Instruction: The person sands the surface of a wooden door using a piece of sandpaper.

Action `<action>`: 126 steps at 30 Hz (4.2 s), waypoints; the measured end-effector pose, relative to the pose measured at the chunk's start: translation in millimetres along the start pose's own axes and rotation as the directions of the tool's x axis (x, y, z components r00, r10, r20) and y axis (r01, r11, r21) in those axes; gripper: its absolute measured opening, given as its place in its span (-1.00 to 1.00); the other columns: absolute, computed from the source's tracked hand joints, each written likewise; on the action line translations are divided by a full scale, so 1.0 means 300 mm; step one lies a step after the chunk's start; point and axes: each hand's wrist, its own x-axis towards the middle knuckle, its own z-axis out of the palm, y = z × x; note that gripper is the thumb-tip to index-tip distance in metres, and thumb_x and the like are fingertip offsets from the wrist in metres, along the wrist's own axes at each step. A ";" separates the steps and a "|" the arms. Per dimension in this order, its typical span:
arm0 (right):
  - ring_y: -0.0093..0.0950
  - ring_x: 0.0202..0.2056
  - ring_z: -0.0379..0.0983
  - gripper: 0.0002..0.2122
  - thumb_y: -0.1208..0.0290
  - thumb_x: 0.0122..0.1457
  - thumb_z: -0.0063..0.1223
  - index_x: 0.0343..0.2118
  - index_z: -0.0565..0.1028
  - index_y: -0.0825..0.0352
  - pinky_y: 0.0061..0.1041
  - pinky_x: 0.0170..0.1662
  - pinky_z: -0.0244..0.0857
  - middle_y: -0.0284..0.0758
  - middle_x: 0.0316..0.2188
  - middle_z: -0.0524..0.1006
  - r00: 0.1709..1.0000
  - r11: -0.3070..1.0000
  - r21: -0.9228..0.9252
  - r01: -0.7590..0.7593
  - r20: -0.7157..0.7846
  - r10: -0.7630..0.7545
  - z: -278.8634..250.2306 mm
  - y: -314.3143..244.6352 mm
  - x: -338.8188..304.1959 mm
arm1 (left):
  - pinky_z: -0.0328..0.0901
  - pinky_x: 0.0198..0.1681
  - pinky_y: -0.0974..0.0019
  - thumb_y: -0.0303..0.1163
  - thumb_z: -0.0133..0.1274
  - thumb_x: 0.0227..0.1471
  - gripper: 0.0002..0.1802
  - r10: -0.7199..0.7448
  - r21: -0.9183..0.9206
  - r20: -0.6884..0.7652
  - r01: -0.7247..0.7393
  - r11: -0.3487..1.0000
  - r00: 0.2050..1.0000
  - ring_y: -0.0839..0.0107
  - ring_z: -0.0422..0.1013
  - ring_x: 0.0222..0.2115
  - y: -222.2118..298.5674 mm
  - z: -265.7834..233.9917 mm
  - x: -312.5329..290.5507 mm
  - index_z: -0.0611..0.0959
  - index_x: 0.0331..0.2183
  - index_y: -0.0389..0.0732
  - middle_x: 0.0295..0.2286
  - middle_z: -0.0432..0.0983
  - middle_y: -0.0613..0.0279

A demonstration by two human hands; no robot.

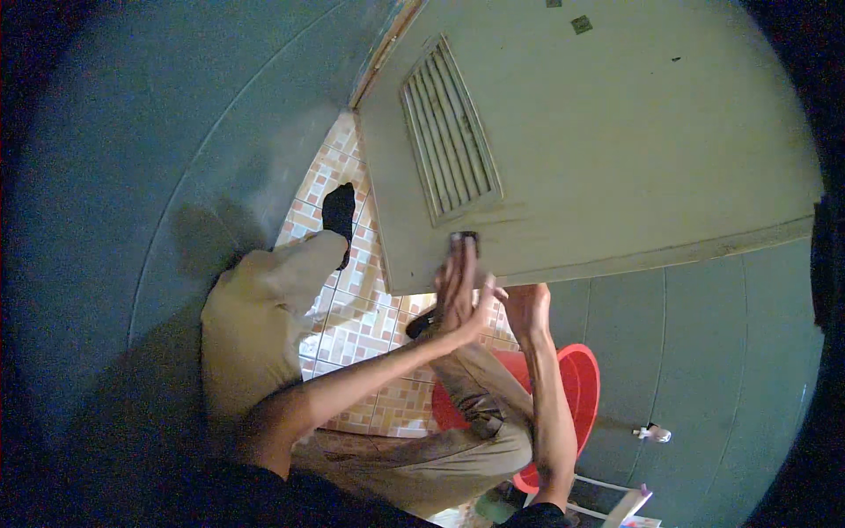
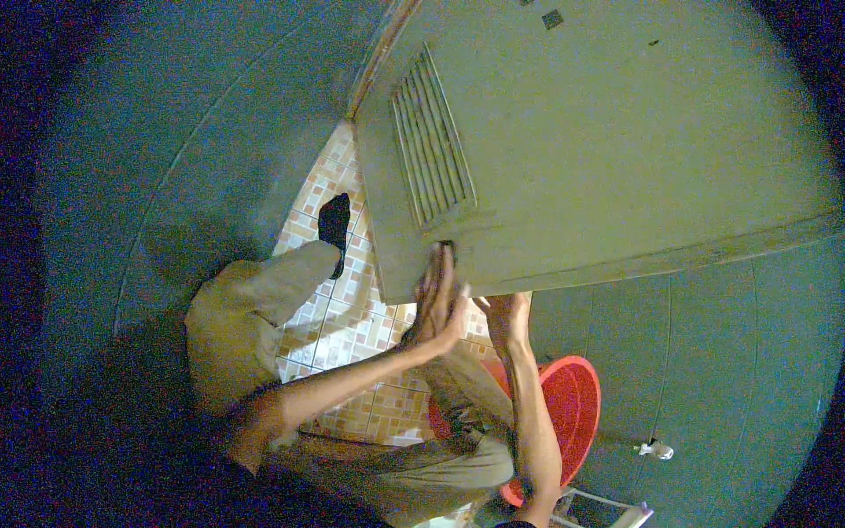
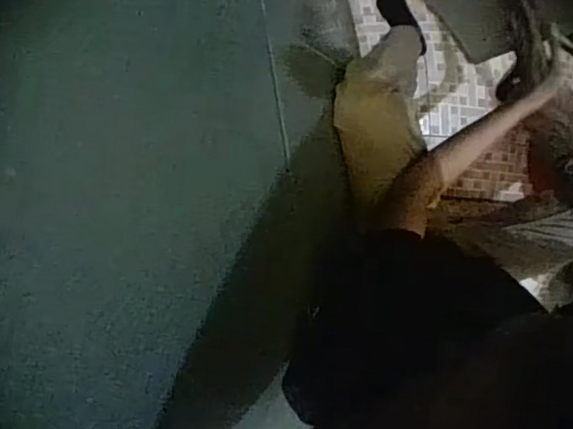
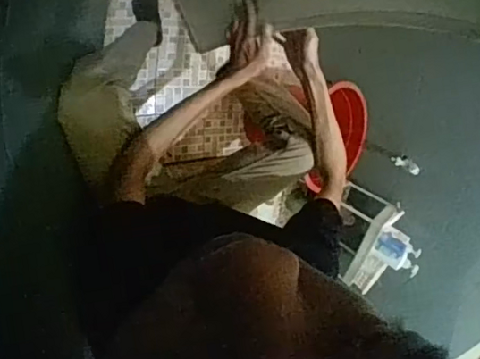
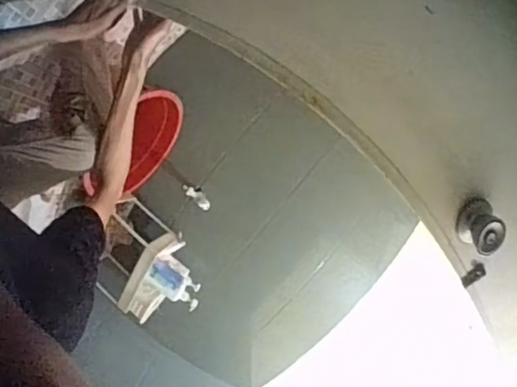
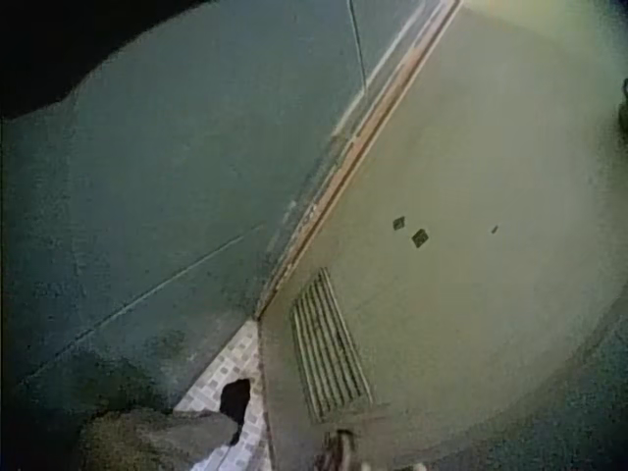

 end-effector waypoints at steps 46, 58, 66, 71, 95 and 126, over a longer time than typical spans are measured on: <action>-0.12 0.35 0.11 -0.31 -0.23 0.34 -0.19 0.37 0.13 0.14 0.20 0.30 0.01 -0.25 0.33 0.24 0.983 0.991 -0.119 -0.063 -0.181 0.041 -0.013 -0.032 -0.020 | -0.23 0.38 -0.26 -0.04 -0.15 0.31 -0.12 -0.046 0.010 0.054 0.045 0.999 0.997 -0.28 -0.21 0.38 -0.012 -0.001 0.003 -0.10 0.40 -0.32 0.38 -0.29 -0.32; -0.20 0.27 0.25 -0.40 -0.07 0.38 -0.21 0.33 0.17 0.22 0.05 0.26 0.14 -0.23 0.28 0.30 0.982 0.998 -0.065 -0.012 -0.190 -0.001 -0.010 -0.031 -0.016 | -0.22 0.38 -0.24 -0.12 -0.16 0.31 -0.15 0.233 -0.033 0.081 -0.231 0.972 0.969 -0.23 -0.20 0.39 0.116 -0.022 -0.004 -0.09 0.39 -0.35 0.38 -0.30 -0.34; -0.24 0.30 0.21 -0.46 -0.03 0.39 -0.22 0.30 0.21 0.20 0.11 0.29 0.08 -0.27 0.29 0.31 0.986 0.995 -0.101 -0.015 -0.165 -0.002 -0.083 0.009 0.004 | -0.20 0.35 -0.28 -0.05 -0.14 0.30 -0.11 0.110 0.030 0.071 -0.112 0.993 0.991 -0.28 -0.15 0.37 0.037 0.006 0.000 -0.08 0.40 -0.33 0.38 -0.29 -0.37; -0.25 0.29 0.21 -0.37 -0.16 0.36 -0.17 0.36 0.13 0.10 0.07 0.24 0.15 -0.30 0.28 0.31 0.999 0.999 -0.043 -0.001 -0.043 -0.001 0.021 -0.014 0.003 | -0.24 0.37 -0.24 -0.08 -0.16 0.30 -0.12 0.226 0.003 0.081 -0.227 0.974 0.971 -0.22 -0.21 0.40 0.079 -0.038 0.003 -0.09 0.40 -0.33 0.39 -0.31 -0.31; -0.22 0.23 0.28 -0.43 -0.10 0.36 -0.15 0.29 0.24 0.14 0.08 0.22 0.15 -0.30 0.26 0.33 0.998 0.999 0.013 -0.037 -0.056 0.038 -0.010 -0.028 -0.012 | -0.22 0.35 -0.30 0.01 -0.18 0.31 -0.11 0.098 -0.018 0.046 -0.097 0.995 0.994 -0.24 -0.21 0.39 0.054 -0.007 -0.008 -0.07 0.39 -0.35 0.37 -0.29 -0.38; -0.30 0.26 0.23 -0.38 -0.15 0.33 -0.13 0.30 0.21 0.17 0.08 0.25 0.11 -0.36 0.29 0.29 0.989 0.997 -0.040 -0.069 -0.134 0.063 0.031 -0.039 -0.007 | -0.20 0.34 -0.34 -0.03 -0.13 0.30 -0.11 0.042 0.080 0.047 -0.046 0.996 0.998 -0.16 -0.20 0.40 -0.015 -0.011 -0.001 -0.09 0.41 -0.26 0.40 -0.30 -0.22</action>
